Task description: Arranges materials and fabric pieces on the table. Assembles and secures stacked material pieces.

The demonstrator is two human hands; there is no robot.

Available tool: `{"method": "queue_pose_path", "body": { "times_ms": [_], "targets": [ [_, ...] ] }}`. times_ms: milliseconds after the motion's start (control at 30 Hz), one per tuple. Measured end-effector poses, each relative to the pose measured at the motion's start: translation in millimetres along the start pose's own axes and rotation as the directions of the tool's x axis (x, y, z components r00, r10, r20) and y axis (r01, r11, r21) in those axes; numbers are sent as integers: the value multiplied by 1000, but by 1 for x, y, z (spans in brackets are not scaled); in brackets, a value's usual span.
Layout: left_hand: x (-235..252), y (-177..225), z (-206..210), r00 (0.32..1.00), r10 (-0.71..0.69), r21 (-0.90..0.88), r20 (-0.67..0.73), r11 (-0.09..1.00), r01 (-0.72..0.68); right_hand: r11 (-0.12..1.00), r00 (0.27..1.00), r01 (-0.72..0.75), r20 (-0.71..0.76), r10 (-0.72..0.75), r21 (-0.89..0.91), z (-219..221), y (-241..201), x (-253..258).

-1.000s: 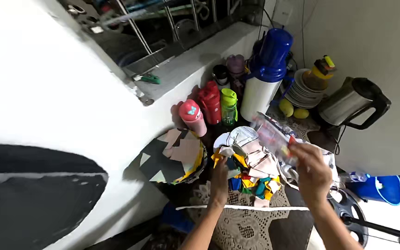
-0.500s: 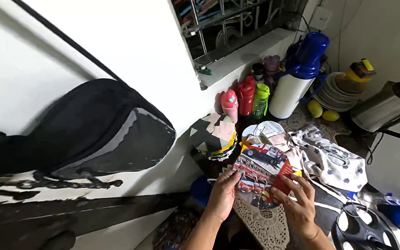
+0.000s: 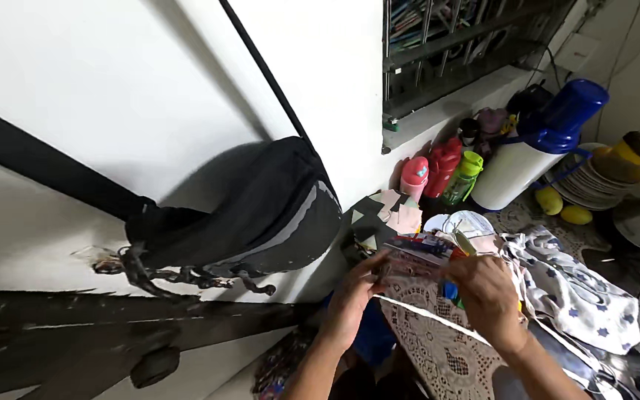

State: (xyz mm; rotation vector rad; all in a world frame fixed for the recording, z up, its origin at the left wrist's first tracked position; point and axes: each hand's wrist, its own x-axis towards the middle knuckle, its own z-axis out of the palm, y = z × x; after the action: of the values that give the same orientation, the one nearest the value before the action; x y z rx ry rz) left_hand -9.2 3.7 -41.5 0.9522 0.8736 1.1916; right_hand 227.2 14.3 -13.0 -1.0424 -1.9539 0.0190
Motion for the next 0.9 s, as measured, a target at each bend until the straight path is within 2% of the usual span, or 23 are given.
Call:
{"method": "queue_pose_path", "body": {
  "times_ms": [67, 167, 233, 333, 433, 500, 567, 633, 700, 767, 900],
  "targets": [
    [7, 6, -5, 999, -38, 62, -29, 997, 40, 968, 972, -221, 111, 209, 117, 4, -3, 35],
    [20, 6, 0, 964, 5, 267, -265, 961, 69, 791, 797, -577, 354, 489, 207, 19, 8, 76],
    [36, 3, 0, 923, 48, 327, -383, 941, 87, 701, 705, -683, 436, 559, 204, 38, 25, 91],
    [61, 5, -2, 869, -14, 296, -495, 938, 183, 647, 629, -745, 489, 604, 159, 65, 48, 105],
    [84, -1, -4, 830, -20, 341, -557, 906, 250, 651, 597, -756, 477, 646, 64, 89, 66, 114],
    [100, -10, -5, 802, -2, 383, -597, 878, 288, 698, 612, -714, 433, 661, -57, 101, 74, 117],
    [111, -17, -6, 773, 12, 420, -634, 845, 332, 767, 674, -622, 389, 628, -160, 110, 77, 115],
    [118, -18, -6, 760, 34, 477, -648, 797, 371, 856, 770, -480, 375, 516, -194, 119, 74, 111],
    [120, -15, -6, 764, 40, 521, -644, 753, 401, 923, 830, -341, 403, 385, -180, 130, 69, 105],
    [119, -12, -6, 769, 18, 540, -640, 722, 432, 944, 808, -282, 488, 329, -171, 140, 65, 102],
    [116, -11, -7, 761, -17, 543, -648, 691, 478, 924, 660, -286, 646, 383, -255, 158, 59, 101]
  ]
}}
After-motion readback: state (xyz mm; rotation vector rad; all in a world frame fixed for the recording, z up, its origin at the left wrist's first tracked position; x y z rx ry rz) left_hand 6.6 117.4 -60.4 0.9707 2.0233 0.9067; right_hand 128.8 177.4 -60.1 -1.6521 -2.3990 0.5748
